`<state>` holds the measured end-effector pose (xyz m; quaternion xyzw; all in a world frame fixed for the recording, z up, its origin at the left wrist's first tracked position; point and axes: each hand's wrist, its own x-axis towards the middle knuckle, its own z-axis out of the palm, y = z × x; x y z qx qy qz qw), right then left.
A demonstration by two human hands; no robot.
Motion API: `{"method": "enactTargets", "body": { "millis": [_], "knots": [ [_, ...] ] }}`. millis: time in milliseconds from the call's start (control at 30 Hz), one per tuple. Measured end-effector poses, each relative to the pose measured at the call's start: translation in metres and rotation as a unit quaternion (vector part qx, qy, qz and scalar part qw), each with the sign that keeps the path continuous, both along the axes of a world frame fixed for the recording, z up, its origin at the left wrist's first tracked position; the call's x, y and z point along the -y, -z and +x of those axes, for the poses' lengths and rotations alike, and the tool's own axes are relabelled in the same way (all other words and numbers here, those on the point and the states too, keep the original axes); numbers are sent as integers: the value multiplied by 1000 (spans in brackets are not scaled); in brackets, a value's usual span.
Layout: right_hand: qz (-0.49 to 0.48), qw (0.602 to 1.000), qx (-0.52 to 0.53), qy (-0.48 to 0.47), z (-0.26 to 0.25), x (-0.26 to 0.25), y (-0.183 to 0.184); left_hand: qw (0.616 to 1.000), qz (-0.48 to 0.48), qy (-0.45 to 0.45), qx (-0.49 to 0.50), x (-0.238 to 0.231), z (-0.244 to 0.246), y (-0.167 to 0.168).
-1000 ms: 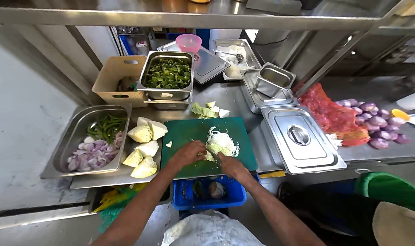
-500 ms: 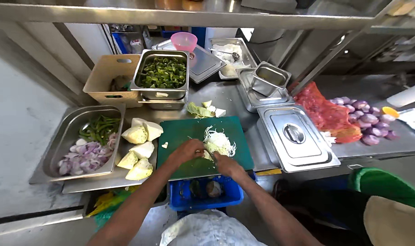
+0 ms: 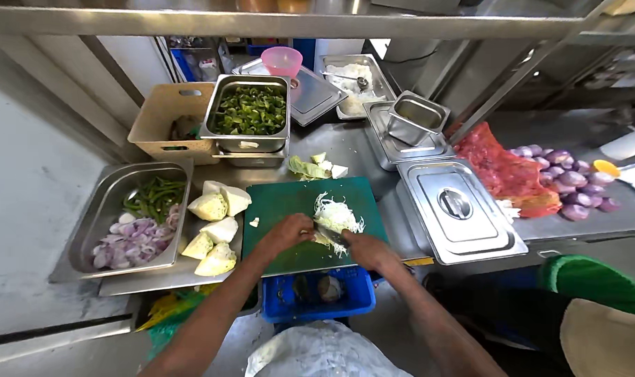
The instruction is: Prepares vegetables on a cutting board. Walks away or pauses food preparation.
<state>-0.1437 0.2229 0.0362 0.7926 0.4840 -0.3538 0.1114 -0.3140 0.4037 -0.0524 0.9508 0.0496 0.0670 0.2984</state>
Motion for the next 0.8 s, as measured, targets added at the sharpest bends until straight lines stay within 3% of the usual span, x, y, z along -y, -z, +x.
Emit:
{"method": "enactTargets", "body": {
  "millis": [67, 200, 400, 467, 567, 800],
  "knots": [
    [-12, 1000, 15, 1, -1, 6, -9, 1000, -2, -3, 20, 2, -2, 5],
    [6, 998, -35, 42, -26, -11, 49, 1000, 3, -16, 6, 4, -3, 4],
    [-22, 1000, 20, -6, -3, 2, -11, 999, 1, -19, 42, 2, -4, 11],
    [-22, 1000, 20, 5, -13, 2, 1, 998, 4, -26, 62, 6, -7, 14],
    [3, 999, -25, 45, -30, -9, 50, 998, 5, -29, 49, 7, -5, 11],
    [8, 999, -18, 45, -29, -14, 48, 998, 56, 4, 3, 6, -14, 6]
  ]
}}
